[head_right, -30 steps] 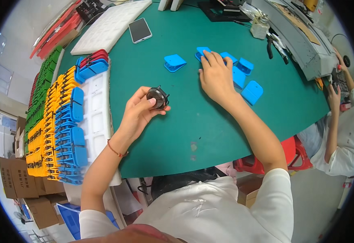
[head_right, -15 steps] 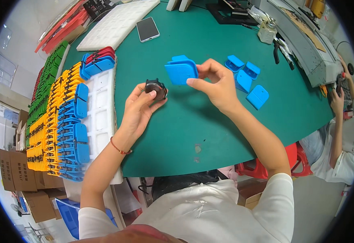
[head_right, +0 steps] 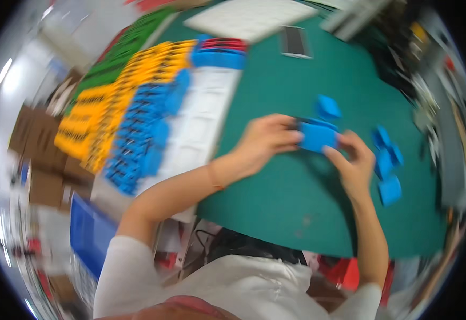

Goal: The person assembles electronic devices into plastic clips by hand and places the assembled clips onto a foam tray. The person then picks up a cardboard box and empties plastic parts onto the workbench.

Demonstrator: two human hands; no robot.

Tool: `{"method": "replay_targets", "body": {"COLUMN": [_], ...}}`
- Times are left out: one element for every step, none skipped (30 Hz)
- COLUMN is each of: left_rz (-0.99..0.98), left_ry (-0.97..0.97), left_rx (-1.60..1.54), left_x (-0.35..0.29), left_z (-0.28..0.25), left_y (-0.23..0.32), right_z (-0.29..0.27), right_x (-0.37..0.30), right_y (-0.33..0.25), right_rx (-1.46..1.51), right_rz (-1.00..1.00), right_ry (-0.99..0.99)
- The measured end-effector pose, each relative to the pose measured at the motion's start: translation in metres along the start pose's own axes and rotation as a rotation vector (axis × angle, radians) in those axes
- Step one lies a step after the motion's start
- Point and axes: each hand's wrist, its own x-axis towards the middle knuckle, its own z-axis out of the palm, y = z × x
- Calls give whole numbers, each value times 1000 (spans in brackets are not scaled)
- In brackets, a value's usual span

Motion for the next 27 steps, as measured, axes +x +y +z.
{"method": "replay_targets", "body": {"left_rz": [-16, -8, 19, 54, 44, 114, 86, 84, 44, 4, -3, -21, -12, -10, -11, -34, -28, -21, -22, -24, 6, 35, 30, 46, 103, 107, 126], "left_ry": [-17, -63, -143, -162, -194, -245, -252, -274, -283, -250, -260, -221, -208, -206, -210, -125, -125, -93, -56, -56, -50, -50, -60, 10, 26, 35, 45], "left_rx": [-29, -110, -131, -191, -233, -289, -336, -374, -398, -348, -334, -272, -278, -250, -221, -189, -193, -110, -26, -27, 8, 40, 38, 134, 220, 224, 250], "left_x": [-12, -21, -33, -46, -47, -56, -71, -74, -83, -90, -91, -93, -92, -94, -94, -90, -92, -94, -91, -90, -89, -86, -80, -76, -78, -85, -89], "left_z": [-5, 2, -1, 0, 3, 8, 8, 15, 19, 22, 24, 37, 36, 34, 33, 28, 27, 27, 28, 29, 30, 32, 34, 28, 33, 29, 26], "left_y": [3, 5, 4, 4, -4, -7, -2, -3, -4, -5, -5, 1, -3, -4, -7, -18, -18, -16, -17, -19, -20, -22, -25, -32, -27, -23, -20], "right_z": [4, -2, 4, 17, 24, 37, 42, 31, 33, 37, 36, 27, 23, 19, 14, 8, 4, 0, 1, 3, 5, 12, 18, 27, 12, -7, -23], "right_x": [-9, -12, -10, -14, -17, -25, -33, -31, -41, -54, -55, -55, -58, -58, -58, -58, -58, -54, -51, -52, -55, -59, -62, -63, -60, -56, -53], "right_y": [9, 10, 7, -6, -9, 1, -8, 9, 0, -15, -16, -18, -15, -17, -20, -2, -4, -7, -12, -15, -18, -32, -45, -47, -50, -29, -10], "right_rx": [-1, -109, -114, -132, -9, 197, 40, -27, -234, -175, -174, -156, -213, -216, -500, -755, -802, -798, -788, -789, -691, -598, -506, -365, -385, -421, -459], "right_rz": [-13, 14, -74, -118, -118, -4, 24, -44, -81, -82, -99, -109, -159, -168, -294, -396, -452, -404, -350, -348, -319, -290, -260, -138, -160, -156, -146], "right_ry": [27, 77, -122, -144, -159, -102, -211, -255, -197, -310, -332, -330, -293, -309, -271, -236, -160, -94, -30, -31, 40, 113, 188, 172, 187, 112, 41]}}
